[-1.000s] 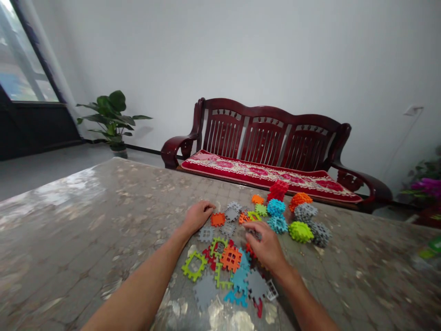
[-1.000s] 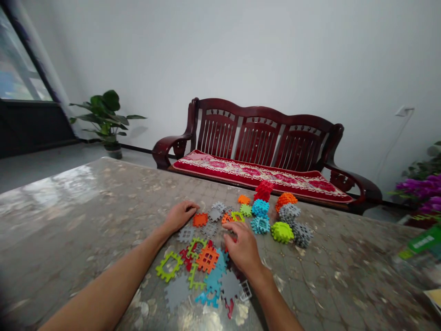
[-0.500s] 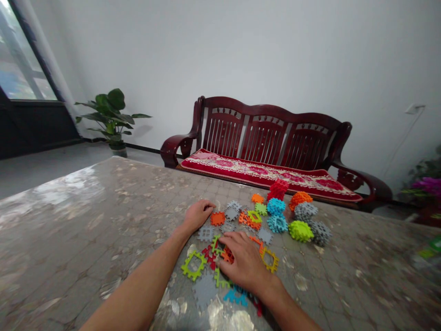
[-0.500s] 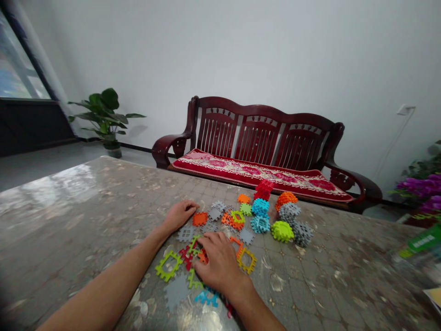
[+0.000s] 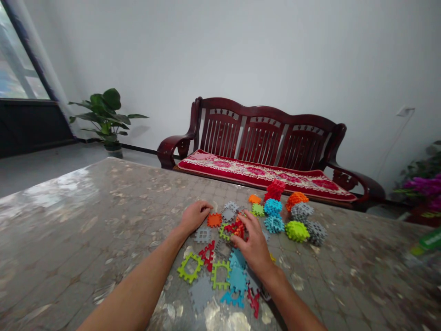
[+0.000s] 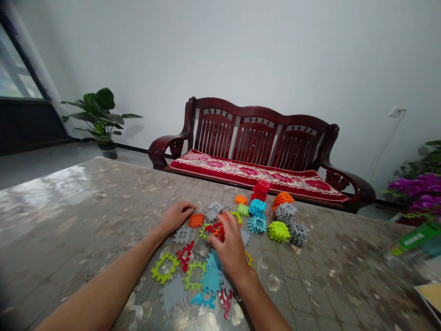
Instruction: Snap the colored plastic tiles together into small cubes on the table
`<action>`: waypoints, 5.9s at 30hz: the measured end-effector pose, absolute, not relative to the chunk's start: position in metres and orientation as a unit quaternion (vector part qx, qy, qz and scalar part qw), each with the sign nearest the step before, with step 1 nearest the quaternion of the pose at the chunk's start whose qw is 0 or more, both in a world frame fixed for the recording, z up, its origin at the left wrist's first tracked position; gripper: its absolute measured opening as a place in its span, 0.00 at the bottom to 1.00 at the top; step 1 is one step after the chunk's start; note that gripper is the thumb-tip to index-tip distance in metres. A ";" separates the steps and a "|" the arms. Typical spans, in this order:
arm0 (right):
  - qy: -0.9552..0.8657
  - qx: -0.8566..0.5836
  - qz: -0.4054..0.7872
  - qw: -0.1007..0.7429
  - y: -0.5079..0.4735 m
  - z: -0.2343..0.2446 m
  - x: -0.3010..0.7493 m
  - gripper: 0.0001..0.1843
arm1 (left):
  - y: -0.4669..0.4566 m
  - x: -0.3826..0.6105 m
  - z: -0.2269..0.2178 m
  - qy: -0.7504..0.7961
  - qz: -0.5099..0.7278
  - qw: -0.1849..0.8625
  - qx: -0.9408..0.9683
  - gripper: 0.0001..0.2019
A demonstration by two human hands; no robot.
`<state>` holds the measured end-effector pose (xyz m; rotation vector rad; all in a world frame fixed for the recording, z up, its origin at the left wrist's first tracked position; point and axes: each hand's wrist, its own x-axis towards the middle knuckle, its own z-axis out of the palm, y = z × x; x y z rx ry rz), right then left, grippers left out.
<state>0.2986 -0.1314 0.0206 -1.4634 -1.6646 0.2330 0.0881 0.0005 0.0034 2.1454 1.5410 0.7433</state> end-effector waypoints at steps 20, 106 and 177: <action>-0.703 -0.661 0.039 0.261 -0.146 0.027 0.315 0.26 | 0.003 0.087 0.001 0.557 0.251 0.196 0.767 0.14; -0.655 -0.563 0.009 0.504 -0.117 0.010 0.327 0.12 | -0.002 0.088 0.009 0.555 0.247 0.203 0.768 0.14; -0.736 -0.593 0.012 0.327 -0.142 0.018 0.303 0.14 | -0.002 0.070 0.022 0.375 0.201 0.270 0.863 0.20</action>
